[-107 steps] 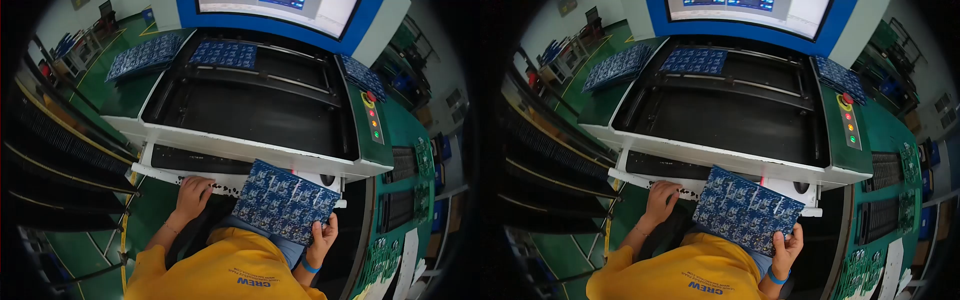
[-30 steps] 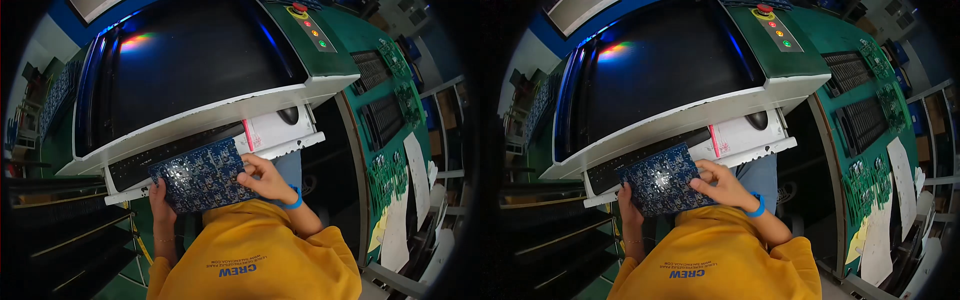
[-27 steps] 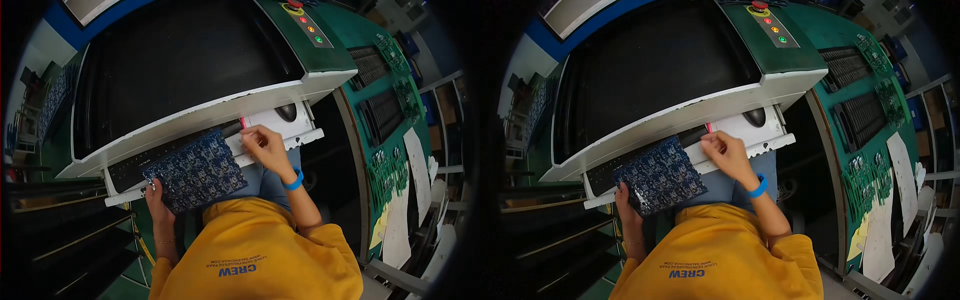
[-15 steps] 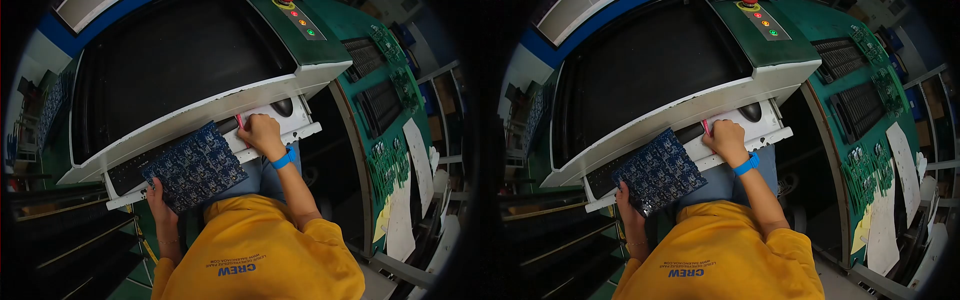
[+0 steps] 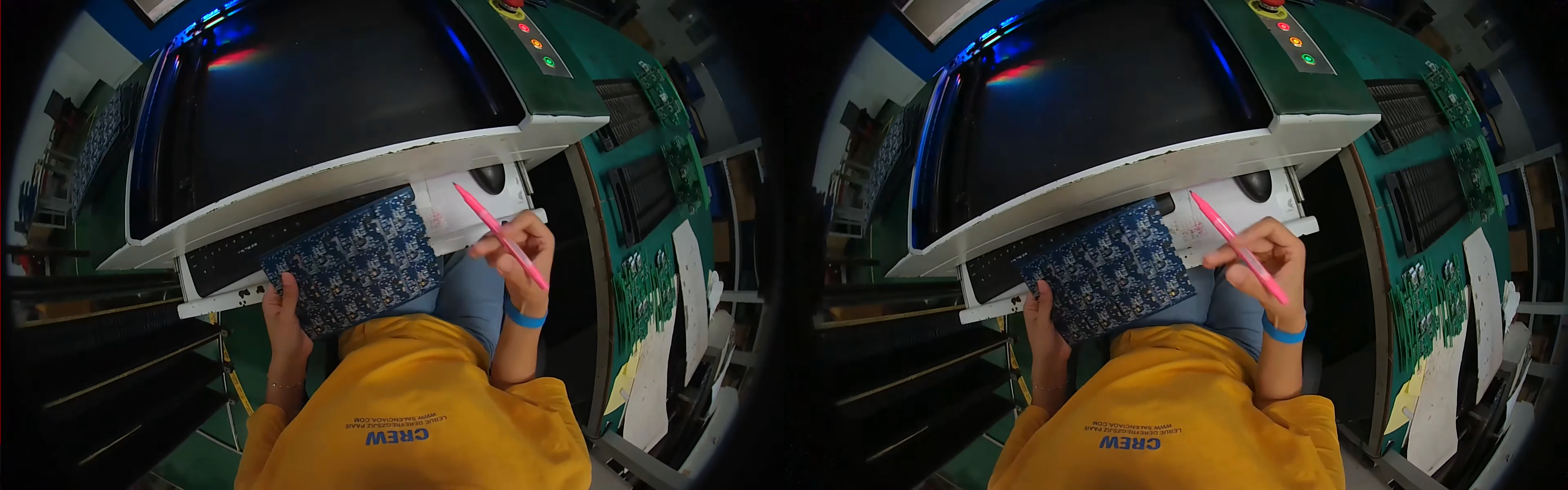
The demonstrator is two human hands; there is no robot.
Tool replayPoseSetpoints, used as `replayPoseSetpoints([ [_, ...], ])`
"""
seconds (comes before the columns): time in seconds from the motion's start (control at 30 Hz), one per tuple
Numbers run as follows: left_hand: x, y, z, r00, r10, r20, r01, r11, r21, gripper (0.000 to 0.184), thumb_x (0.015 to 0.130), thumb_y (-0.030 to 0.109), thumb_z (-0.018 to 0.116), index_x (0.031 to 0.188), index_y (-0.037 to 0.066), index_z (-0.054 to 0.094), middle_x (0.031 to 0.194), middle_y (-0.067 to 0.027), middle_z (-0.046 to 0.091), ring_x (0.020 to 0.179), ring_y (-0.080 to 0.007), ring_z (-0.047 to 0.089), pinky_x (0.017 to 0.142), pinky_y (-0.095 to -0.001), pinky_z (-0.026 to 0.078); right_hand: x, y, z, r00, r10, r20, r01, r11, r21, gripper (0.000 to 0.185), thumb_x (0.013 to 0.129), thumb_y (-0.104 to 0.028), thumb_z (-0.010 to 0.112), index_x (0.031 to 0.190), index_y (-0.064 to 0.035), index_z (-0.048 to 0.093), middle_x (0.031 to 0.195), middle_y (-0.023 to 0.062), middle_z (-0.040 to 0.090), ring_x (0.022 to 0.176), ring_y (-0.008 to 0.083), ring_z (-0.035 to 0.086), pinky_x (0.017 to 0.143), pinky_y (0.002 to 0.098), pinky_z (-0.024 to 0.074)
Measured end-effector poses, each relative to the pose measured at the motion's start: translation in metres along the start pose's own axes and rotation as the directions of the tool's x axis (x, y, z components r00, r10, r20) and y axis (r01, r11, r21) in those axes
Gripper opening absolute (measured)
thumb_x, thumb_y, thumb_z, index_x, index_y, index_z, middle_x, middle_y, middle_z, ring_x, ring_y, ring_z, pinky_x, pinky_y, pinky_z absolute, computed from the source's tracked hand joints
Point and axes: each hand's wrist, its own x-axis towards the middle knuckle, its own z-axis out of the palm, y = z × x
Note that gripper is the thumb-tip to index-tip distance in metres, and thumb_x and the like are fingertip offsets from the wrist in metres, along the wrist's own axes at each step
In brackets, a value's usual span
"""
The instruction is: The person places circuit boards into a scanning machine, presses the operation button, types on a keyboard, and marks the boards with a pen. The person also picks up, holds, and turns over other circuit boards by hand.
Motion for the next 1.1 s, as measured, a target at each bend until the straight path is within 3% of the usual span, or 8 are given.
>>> replayPoseSetpoints([
  [0.07,-0.006,-0.006,0.008,0.997,0.007,0.082,-0.012,0.999,0.052,0.019,0.09,0.021,0.052,0.098,0.004,0.056,0.096,-0.0028,0.061,0.081,-0.0083,0.057,0.071,-0.0211,0.047,-0.014,0.025,0.006,0.974,-0.187,-0.126,0.226,0.836,0.5,0.035,0.089,-0.035,0.049,0.085,-0.0006,0.052,0.072,0.0143,0.064,0.069,0.0164,0.063,0.055,0.0207,0.045],
  [0.1,-0.009,-0.01,0.012,0.995,0.022,0.099,-0.028,0.998,0.062,0.02,0.09,0.021,0.052,0.099,0.003,0.057,0.096,-0.002,0.061,0.082,-0.0069,0.055,0.074,-0.0212,0.045,-0.009,0.019,0.018,0.974,-0.214,-0.076,0.226,0.882,0.414,0.042,0.091,-0.041,0.042,0.089,0.0002,0.053,0.072,0.0131,0.063,0.067,0.0146,0.06,0.054,0.0203,0.0413],
  [0.17,-0.016,-0.012,0.023,0.988,0.052,0.143,-0.061,0.996,0.06,0.022,0.09,0.021,0.052,0.101,0.002,0.056,0.097,-0.002,0.061,0.083,-0.007,0.055,0.075,-0.0217,0.044,-0.001,-0.015,0.059,0.984,0.032,-0.174,-0.016,0.995,0.097,0.049,0.092,-0.045,0.036,0.093,0.0007,0.054,0.078,0.013,0.063,0.07,0.0145,0.06,0.059,0.0214,0.0431],
  [0.3,-0.031,-0.011,0.04,0.982,0.083,0.173,-0.089,0.996,0.029,0.027,0.09,0.023,0.053,0.105,0.0,0.055,0.1,-0.0024,0.06,0.086,-0.0073,0.053,0.078,-0.0223,0.042,0.007,-0.005,0.064,0.962,-0.248,-0.11,0.188,0.901,-0.391,0.014,0.07,0.005,0.065,0.079,-0.0007,0.057,0.069,0.0092,0.062,0.059,0.0112,0.055,0.054,0.021,0.0412],
  [0.5,-0.035,-0.017,0.033,0.935,0.217,0.281,-0.261,0.957,0.129,0.028,0.092,0.02,0.049,0.11,-0.001,0.048,0.104,-0.0081,0.059,0.09,-0.0149,0.058,0.077,-0.0282,0.049,-0.004,0.002,0.076,0.94,-0.198,-0.277,0.083,0.922,-0.379,0.022,0.077,0.004,0.059,0.072,-0.006,0.039,0.064,0.0068,0.055,0.052,0.0078,0.047,0.052,0.0191,0.0379],
  [0.83,-0.039,-0.012,0.034,0.926,0.259,0.275,-0.314,0.933,0.178,0.031,0.09,0.022,0.051,0.11,-0.001,0.048,0.104,-0.0079,0.059,0.089,-0.0137,0.058,0.077,-0.0273,0.048,0.003,0.005,0.084,0.916,-0.258,-0.307,0.123,0.91,-0.397,0.025,0.07,0.002,0.066,0.066,-0.0046,0.043,0.057,0.0067,0.057,0.046,0.0086,0.049,0.044,0.0193,0.0366],
  [0.93,-0.041,-0.007,0.036,0.945,0.226,0.235,-0.275,0.94,0.201,0.032,0.088,0.029,0.055,0.101,-0.001,0.055,0.094,-0.0008,0.059,0.082,-0.0066,0.051,0.074,-0.0206,0.04,0.001,0.007,0.088,0.891,-0.224,-0.394,0.056,0.917,-0.395,0.025,0.071,0.002,0.066,0.065,-0.0045,0.042,0.057,0.0068,0.056,0.047,0.0085,0.049,0.045,0.0191,0.037],
  [1.1,-0.032,-0.003,0.033,0.951,0.2,0.235,-0.242,0.957,0.163,0.031,0.089,0.028,0.054,0.101,0.0,0.055,0.092,-0.0016,0.06,0.081,-0.0063,0.052,0.073,-0.0208,0.042,0.005,-0.005,0.077,0.906,-0.177,-0.384,0.213,0.976,0.051,0.015,0.087,-0.008,0.053,0.083,-0.0043,0.039,0.063,0.0126,0.057,0.047,0.01,0.049,0.045,0.0187,0.0387],
])
